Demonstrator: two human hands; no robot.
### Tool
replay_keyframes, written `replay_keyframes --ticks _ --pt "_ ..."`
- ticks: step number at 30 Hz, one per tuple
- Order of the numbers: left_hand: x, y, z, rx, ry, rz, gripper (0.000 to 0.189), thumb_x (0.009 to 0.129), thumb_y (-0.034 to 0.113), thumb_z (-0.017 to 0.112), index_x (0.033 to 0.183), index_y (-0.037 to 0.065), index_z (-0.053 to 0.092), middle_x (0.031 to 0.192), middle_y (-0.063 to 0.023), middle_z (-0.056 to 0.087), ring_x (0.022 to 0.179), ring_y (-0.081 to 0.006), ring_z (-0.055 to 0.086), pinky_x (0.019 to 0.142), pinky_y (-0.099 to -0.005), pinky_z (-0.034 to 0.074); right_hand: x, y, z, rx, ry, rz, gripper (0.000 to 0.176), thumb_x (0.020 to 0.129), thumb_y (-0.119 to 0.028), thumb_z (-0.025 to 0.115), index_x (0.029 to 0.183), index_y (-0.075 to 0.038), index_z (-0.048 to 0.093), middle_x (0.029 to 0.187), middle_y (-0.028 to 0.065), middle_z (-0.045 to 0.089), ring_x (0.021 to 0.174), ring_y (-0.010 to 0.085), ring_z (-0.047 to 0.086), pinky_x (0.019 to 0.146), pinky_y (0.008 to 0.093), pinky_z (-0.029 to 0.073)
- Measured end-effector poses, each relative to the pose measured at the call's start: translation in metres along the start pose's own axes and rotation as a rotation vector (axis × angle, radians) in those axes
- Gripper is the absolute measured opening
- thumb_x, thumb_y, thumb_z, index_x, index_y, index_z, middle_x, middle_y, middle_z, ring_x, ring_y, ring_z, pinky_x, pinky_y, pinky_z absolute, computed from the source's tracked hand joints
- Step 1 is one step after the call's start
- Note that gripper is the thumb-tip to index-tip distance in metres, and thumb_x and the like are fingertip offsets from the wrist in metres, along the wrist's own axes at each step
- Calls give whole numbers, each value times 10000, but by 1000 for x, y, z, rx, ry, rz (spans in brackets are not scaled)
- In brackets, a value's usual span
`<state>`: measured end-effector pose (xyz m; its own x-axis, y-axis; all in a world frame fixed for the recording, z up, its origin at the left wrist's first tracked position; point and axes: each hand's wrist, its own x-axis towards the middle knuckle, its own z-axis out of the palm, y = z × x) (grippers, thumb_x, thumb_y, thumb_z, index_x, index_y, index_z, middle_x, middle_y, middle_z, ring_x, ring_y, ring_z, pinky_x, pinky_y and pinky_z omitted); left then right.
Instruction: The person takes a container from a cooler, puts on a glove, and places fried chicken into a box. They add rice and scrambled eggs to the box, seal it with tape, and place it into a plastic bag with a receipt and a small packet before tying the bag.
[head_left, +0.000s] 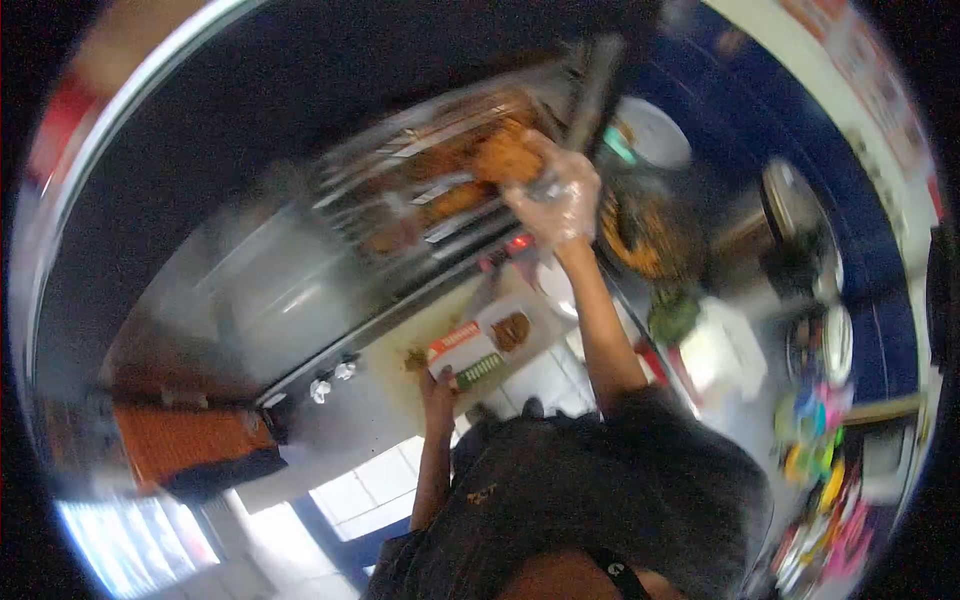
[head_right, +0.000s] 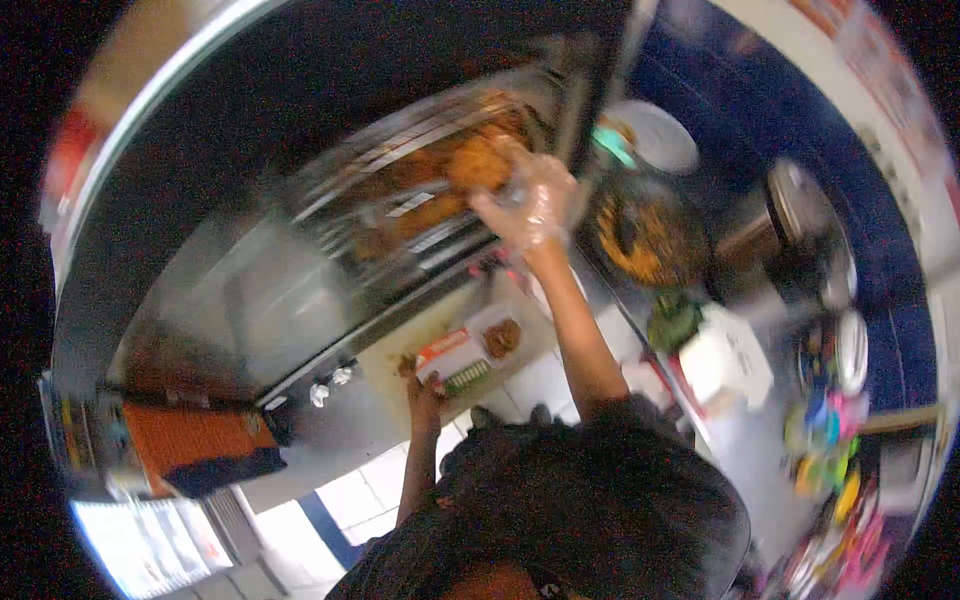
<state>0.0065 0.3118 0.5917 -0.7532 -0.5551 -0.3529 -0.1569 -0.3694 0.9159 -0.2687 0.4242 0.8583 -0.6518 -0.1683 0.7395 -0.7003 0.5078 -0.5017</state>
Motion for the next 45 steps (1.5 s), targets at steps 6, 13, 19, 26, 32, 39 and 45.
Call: replay_keyframes --ticks 6,13,19,26,32,39,45 --pt "22 -38 -43 394 -36 12 584 963 157 538 1490 64 302 1284 -137 514 960 -223 567 687 -354 499 -76 42 -128 -225 -25 214 523 597 -379 752 1057 -135 706 842 151 689 782 345 633 757 446 500" --pt "-7 34 -5 180 -1 -145 640 957 214 545 1503 38 261 1362 -185 431 967 -244 552 748 -392 495 -250 136 -293 -709 91 739 460 687 -301 803 1054 -43 702 940 161 722 868 275 699 833 364 540" --pt "8 18 -17 249 -94 -73 679 950 260 562 1507 34 245 1440 -195 350 1065 -303 528 811 -431 507 -314 185 -316 -1044 255 1302 529 728 -465 730 1102 -92 695 973 140 730 928 305 696 838 401 533" --pt "11 -1 -56 814 -243 245 519 962 215 566 1405 2 400 1428 -212 377 1079 -296 536 843 -433 510 -327 162 -263 -1297 -203 1000 433 899 -413 552 1146 -69 640 1169 178 620 986 351 617 898 447 463" --pt "-26 58 2 889 43 653 473 921 155 651 1332 4 471 1244 -152 577 998 -253 588 872 -372 499 -276 73 -138 535 -547 616 365 973 -309 509 1144 -19 650 1177 166 655 1091 353 605 978 413 466" --pt "-61 51 21 585 -380 102 107 936 24 569 1003 -28 633 906 -99 678 845 -150 657 786 -298 535 -257 19 -51 1354 -1297 1110 485 990 -384 543 1286 0 567 1248 145 620 1157 247 601 1006 382 468" --pt "-92 44 -27 362 -29 15 112 934 52 590 853 -16 624 667 -15 599 621 -70 553 582 -228 452 -256 -3 -54 1176 -1502 1303 556 1014 -382 469 1394 23 437 1364 180 520 1208 275 558 1021 394 461"
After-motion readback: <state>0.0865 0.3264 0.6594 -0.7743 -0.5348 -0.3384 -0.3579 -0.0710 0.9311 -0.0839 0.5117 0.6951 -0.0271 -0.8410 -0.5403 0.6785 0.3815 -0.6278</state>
